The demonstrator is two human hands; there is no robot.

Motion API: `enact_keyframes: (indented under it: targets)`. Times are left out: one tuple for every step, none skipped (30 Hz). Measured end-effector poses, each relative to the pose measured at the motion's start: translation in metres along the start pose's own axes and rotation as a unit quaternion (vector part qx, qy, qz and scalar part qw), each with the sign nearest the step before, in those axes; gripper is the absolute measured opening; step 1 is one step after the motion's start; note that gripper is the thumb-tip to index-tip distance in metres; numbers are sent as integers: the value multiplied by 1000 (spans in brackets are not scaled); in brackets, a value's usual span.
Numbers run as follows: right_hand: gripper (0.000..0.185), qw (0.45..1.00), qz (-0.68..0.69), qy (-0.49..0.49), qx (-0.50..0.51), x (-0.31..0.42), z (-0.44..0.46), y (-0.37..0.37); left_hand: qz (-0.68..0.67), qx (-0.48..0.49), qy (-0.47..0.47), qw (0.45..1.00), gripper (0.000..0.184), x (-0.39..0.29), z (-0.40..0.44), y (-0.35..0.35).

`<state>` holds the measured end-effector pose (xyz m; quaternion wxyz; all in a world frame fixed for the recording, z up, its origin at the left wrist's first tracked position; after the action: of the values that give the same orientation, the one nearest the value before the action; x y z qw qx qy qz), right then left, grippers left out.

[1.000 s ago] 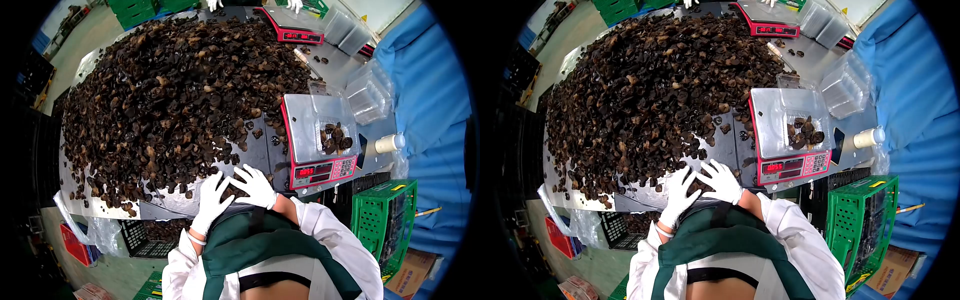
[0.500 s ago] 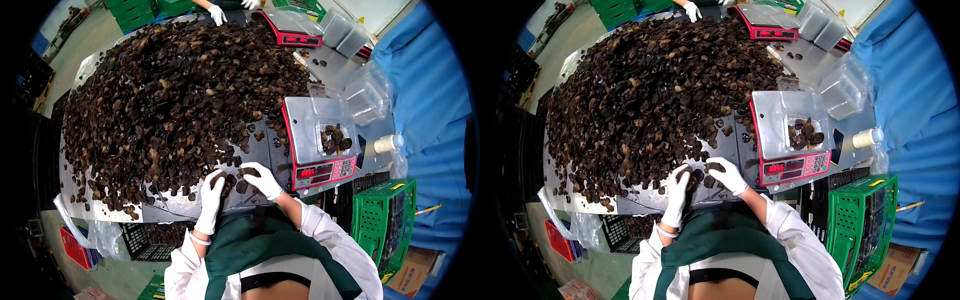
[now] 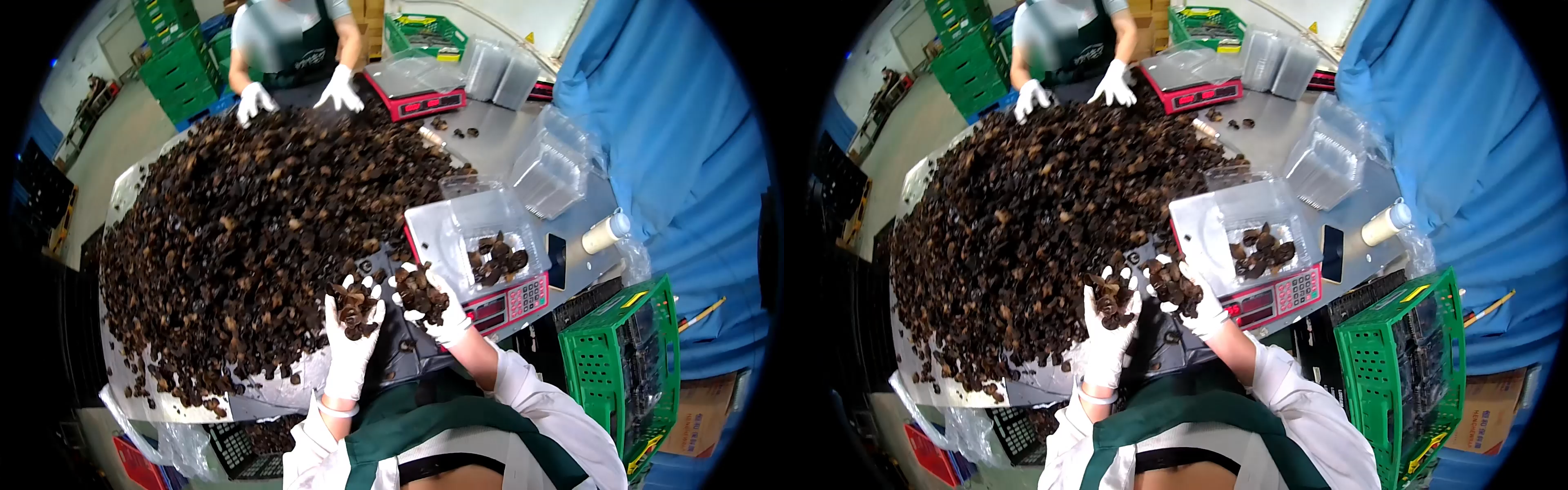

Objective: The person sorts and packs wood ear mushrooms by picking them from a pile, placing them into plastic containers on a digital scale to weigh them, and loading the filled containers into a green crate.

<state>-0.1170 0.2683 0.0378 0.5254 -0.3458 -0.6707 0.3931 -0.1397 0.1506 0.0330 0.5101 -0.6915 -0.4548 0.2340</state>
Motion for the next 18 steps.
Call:
enact_keyframes:
  targets:
    - [43, 999, -39, 30, -12, 26, -2, -4, 4, 15, 12, 1000, 48, 11, 8, -10]
    - [41, 997, -49, 63, -5, 53, -6, -2, -8, 35, 37, 999, 47, 24, 17, -20]
    - [40, 997, 1, 73, 10, 79, -11, -12, 3, 30, 28, 999, 46, 38, 22, -33]
    - [40, 994, -23, 98, -51, 104, -14, -2, 26, 36, 27, 999, 47, 50, 32, -41]
    - [40, 985, -45, 121, -112, 129, -20, 10, 48, 43, 26, 998, 47, 63, 41, -47]
    - [41, 978, -92, 163, -91, 156, -23, 14, 95, 63, 16, 993, 47, 75, 48, -53]
    - [41, 972, -132, 172, -89, 176, -30, 19, 123, 35, 29, 991, 52, 85, 57, -50]
    - [40, 970, -163, 164, -78, 193, -35, 26, 155, -1, 24, 988, 54, 100, 57, -60]
    - [39, 967, -193, 154, -67, 205, -38, 32, 186, -40, 17, 982, 57, 116, 55, -68]
    - [37, 967, -185, 147, -98, 214, -41, 38, 217, 4, -11, 976, 50, 123, 65, -72]
    - [37, 967, -182, 149, -98, 220, -42, 49, 225, 32, -1, 974, 46, 137, 72, -74]
    - [36, 949, -226, 179, -129, 232, -43, 69, 256, 64, -12, 965, 50, 143, 81, -69]
    - [34, 926, -270, 208, -160, 242, -46, 82, 286, 95, -24, 953, 55, 147, 95, -57]
    - [31, 937, -243, 192, -165, 243, -46, 90, 311, 108, -28, 944, 53, 149, 109, -42]
    - [31, 937, -241, 190, -165, 245, -47, 90, 312, 106, -28, 944, 53, 157, 110, -43]
    - [31, 934, -257, 196, -150, 248, -49, 86, 307, 99, -104, 941, 53, 156, 108, -46]
    - [30, 931, -273, 202, -135, 250, -51, 81, 301, 92, -179, 932, 54, 151, 105, -48]
    - [27, 924, -316, 203, -79, 254, -56, 53, 310, 95, -154, 933, 53, 154, 107, -45]
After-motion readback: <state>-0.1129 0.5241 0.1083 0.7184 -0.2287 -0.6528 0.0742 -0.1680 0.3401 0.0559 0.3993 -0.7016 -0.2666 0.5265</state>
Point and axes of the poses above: each hand's wrist, its own z-axis towards the middle knuckle, its own y-axis out of the back of the hand, x = y × z, the point moved 9 cm from there along z, towards the middle knuckle, and after that the axes turned 12 degrees about -z, right-handed, at the moved point
